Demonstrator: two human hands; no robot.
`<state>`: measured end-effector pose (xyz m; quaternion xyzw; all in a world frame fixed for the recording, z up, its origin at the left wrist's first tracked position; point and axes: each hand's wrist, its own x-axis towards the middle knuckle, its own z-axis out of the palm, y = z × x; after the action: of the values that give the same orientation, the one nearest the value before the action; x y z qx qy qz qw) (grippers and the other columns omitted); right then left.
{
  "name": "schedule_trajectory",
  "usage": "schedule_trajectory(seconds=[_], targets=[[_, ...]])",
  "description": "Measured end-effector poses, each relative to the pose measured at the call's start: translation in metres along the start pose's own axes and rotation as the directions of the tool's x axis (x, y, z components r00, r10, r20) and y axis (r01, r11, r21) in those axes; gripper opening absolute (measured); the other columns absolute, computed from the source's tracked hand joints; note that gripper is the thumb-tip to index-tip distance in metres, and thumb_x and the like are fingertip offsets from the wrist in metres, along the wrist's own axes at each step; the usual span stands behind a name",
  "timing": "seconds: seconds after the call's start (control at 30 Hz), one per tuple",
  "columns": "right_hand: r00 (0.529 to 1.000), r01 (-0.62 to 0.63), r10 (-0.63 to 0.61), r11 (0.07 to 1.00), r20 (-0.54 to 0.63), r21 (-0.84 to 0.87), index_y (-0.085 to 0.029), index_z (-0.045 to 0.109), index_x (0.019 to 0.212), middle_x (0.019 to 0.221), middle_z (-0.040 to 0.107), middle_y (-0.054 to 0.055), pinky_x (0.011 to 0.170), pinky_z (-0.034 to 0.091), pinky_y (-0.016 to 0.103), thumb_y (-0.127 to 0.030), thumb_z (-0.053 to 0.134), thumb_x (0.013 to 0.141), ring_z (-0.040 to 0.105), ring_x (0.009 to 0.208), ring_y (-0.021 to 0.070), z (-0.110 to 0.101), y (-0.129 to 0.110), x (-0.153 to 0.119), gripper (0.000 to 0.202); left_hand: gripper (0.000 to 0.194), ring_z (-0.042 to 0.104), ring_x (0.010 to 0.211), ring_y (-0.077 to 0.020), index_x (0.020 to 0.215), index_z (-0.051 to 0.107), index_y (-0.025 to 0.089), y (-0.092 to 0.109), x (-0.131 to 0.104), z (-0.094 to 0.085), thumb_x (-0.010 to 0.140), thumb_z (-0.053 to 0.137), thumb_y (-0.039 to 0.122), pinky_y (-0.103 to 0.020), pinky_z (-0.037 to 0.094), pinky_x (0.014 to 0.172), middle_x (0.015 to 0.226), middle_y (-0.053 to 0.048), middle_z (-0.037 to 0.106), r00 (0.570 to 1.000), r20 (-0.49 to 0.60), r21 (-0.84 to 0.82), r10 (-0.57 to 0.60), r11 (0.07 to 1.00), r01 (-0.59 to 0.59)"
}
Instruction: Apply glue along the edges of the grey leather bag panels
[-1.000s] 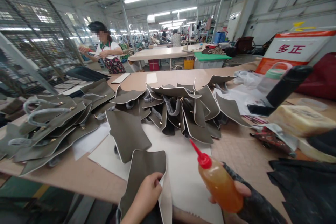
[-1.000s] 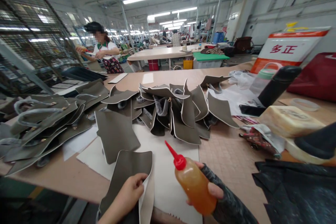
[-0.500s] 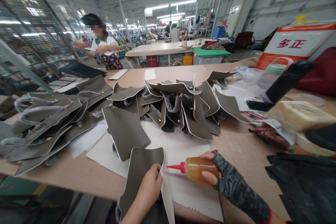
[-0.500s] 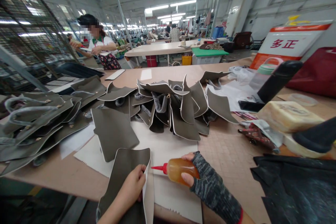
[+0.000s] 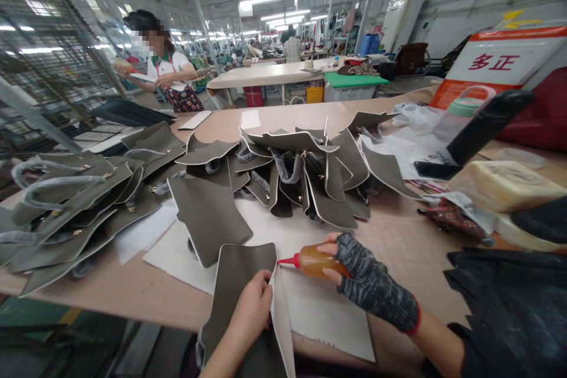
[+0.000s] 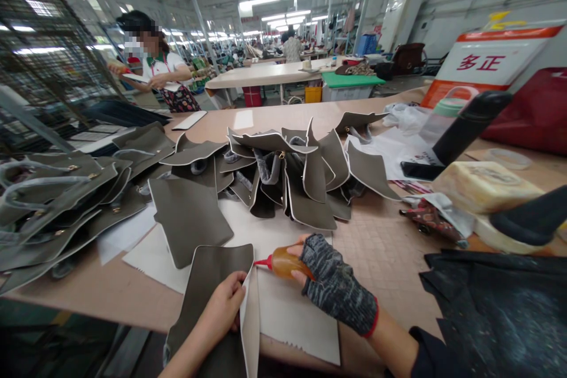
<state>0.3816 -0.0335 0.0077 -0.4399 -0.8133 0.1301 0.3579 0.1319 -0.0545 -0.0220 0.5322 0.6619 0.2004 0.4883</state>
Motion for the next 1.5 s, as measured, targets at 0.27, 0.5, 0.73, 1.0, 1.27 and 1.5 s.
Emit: schedule_trajectory(seconds=[0.27, 0.5, 0.73, 1.0, 1.27, 1.5], targets=[[0.981, -0.001, -0.008, 0.999, 0.193, 0.048, -0.024, 0.056, 0.111, 0.112, 0.055, 0.010, 0.090, 0.042, 0.047, -0.033, 0.050, 0.085, 0.050, 0.107, 0.0267, -0.013, -0.001, 0.015, 0.029, 0.023, 0.045, 0.036, -0.0089, 0.098, 0.047, 0.017, -0.006, 0.001, 0.001, 0.082, 0.033, 0.025, -0.020, 0.037, 0.029, 0.062, 0.006, 0.045, 1.000, -0.006, 0.004, 0.030, 1.000, -0.030], [0.989, 0.001, -0.012, 0.997, 0.144, 0.075, -0.021, 0.056, 0.112, 0.113, 0.054, 0.010, 0.092, 0.040, 0.046, -0.031, 0.050, 0.085, 0.048, 0.109, 0.0258, -0.009, 0.003, 0.018, 0.029, 0.025, 0.044, 0.036, -0.0081, 0.103, 0.045, 0.016, -0.006, 0.002, 0.002, 0.082, 0.033, 0.025, -0.019, 0.036, 0.029, 0.064, 0.006, 0.045, 1.000, 0.004, -0.008, 0.001, 1.000, -0.001], [0.977, 0.030, -0.045, 0.997, 0.207, 0.076, -0.023, 0.056, 0.112, 0.113, 0.057, 0.009, 0.094, 0.039, 0.046, -0.029, 0.050, 0.084, 0.049, 0.110, 0.0254, -0.010, 0.002, 0.021, 0.030, 0.022, 0.045, 0.036, -0.0080, 0.100, 0.045, 0.017, -0.005, 0.003, 0.002, 0.083, 0.033, 0.024, -0.018, 0.036, 0.029, 0.062, 0.007, 0.043, 1.000, 0.002, 0.004, -0.007, 1.000, 0.007], [0.982, -0.038, 0.013, 0.990, 0.187, 0.134, -0.022, 0.055, 0.111, 0.114, 0.056, 0.010, 0.091, 0.043, 0.043, -0.029, 0.054, 0.081, 0.053, 0.104, 0.0240, -0.013, 0.001, 0.004, 0.031, 0.022, 0.046, 0.036, -0.0087, 0.099, 0.046, 0.018, 0.001, -0.003, 0.000, 0.083, 0.032, 0.024, -0.019, 0.037, 0.031, 0.061, 0.007, 0.044, 1.000, -0.004, 0.010, -0.001, 1.000, 0.001], [0.966, -0.150, 0.092, 0.961, 0.243, 0.233, -0.025, 0.055, 0.108, 0.105, 0.060, 0.007, 0.089, 0.044, 0.045, -0.033, 0.056, 0.079, 0.055, 0.100, 0.0254, -0.024, -0.013, -0.008, 0.030, 0.024, 0.046, 0.037, -0.0092, 0.101, 0.045, 0.017, 0.003, -0.003, 0.000, 0.082, 0.033, 0.027, -0.020, 0.038, 0.033, 0.062, 0.006, 0.045, 1.000, 0.003, 0.011, 0.002, 1.000, -0.002], [0.943, -0.217, 0.124, 0.932, 0.309, 0.289, -0.021, 0.056, 0.102, 0.099, 0.058, 0.008, 0.085, 0.046, 0.043, -0.034, 0.053, 0.081, 0.056, 0.096, 0.0242, -0.031, -0.022, -0.020, 0.025, 0.026, 0.047, 0.040, -0.0099, 0.102, 0.045, 0.017, -0.004, -0.002, 0.003, 0.082, 0.033, 0.029, -0.020, 0.039, 0.035, 0.062, 0.006, 0.045, 1.000, -0.006, -0.001, 0.030, 1.000, -0.030]])
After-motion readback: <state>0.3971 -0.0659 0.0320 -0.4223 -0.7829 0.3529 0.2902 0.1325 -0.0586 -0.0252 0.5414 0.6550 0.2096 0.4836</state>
